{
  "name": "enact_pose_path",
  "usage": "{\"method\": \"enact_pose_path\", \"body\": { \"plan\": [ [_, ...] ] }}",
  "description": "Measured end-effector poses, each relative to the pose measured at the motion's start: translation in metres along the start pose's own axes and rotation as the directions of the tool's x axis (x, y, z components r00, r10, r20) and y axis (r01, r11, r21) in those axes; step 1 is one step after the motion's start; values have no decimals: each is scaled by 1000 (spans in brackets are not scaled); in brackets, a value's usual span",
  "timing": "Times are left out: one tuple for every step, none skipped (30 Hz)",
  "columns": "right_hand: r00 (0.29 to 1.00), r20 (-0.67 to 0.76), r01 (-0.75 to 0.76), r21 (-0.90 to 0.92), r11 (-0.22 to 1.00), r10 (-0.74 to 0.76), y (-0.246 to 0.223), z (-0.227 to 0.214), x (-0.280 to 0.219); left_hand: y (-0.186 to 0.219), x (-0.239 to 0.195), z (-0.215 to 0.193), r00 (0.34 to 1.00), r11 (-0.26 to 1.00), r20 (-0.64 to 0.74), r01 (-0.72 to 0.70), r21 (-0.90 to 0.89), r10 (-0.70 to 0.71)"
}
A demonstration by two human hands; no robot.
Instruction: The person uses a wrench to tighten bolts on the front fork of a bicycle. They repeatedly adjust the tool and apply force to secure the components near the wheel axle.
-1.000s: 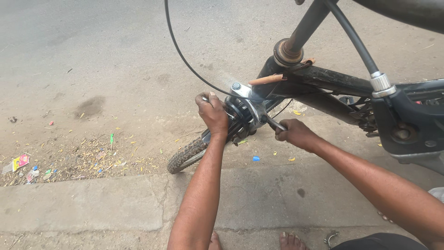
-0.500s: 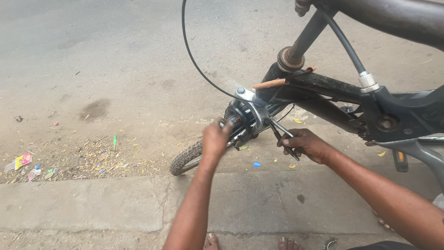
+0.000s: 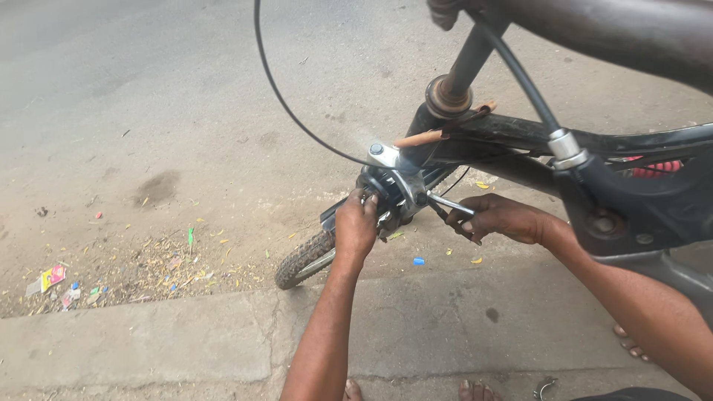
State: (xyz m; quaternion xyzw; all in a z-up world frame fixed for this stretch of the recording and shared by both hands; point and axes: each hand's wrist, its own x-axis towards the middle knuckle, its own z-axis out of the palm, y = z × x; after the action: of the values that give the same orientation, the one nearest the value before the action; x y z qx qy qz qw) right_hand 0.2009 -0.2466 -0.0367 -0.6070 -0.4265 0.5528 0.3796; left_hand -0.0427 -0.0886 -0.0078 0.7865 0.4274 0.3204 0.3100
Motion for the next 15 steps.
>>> {"method": "enact_pose_path", "body": {
  "plan": [
    [1000,-4,-14,-20,1000,14,1,1,-1,-1,1,1,1000,1000,-8,10,-21,-10],
    [1000,-8,-28,-40,999,28,3,3,-2,-3,1,2,1000,999,-15,20,-42,-21],
    [1000,1,-11,-50,999,11,4,4,0,-6,3,5,999,999,-4,33,-22,-33],
    [1000,10,7,-59,998,-6,4,4,2,-8,5,7,999,999,7,46,-1,-46],
    [1000,19,23,-69,997,-22,0,3,3,-8,8,8,998,998,17,59,18,-59],
    [999,13,33,-120,992,-32,-5,1,6,-7,11,7,995,996,56,84,2,-84],
    [999,7,43,-169,985,-42,-8,-1,8,-10,13,6,989,994,98,109,-11,-108],
    [999,2,52,-218,975,-53,-11,-3,11,-11,14,4,982,991,140,135,-24,-130],
    [999,34,46,-239,970,-39,-17,-7,13,-12,16,1,975,985,173,154,-73,-139],
    [998,65,41,-261,964,-25,-23,-11,16,-11,17,-3,968,977,206,174,-121,-147],
    [995,98,38,-282,959,-10,-28,-12,18,-12,18,-7,959,966,238,197,-167,-154],
    [996,84,-5,-330,944,35,-32,-13,20,-12,18,-10,948,953,262,236,-189,-183],
    [995,65,-49,-379,924,79,-36,-12,21,-12,18,-12,935,938,287,273,-213,-207],
    [992,43,-92,-425,901,121,-39,-11,21,-12,18,-14,921,921,313,310,-235,-230],
    [991,38,-100,-441,892,130,-42,-11,21,-12,17,-13,920,919,317,314,-240,-232]
  ]
}}
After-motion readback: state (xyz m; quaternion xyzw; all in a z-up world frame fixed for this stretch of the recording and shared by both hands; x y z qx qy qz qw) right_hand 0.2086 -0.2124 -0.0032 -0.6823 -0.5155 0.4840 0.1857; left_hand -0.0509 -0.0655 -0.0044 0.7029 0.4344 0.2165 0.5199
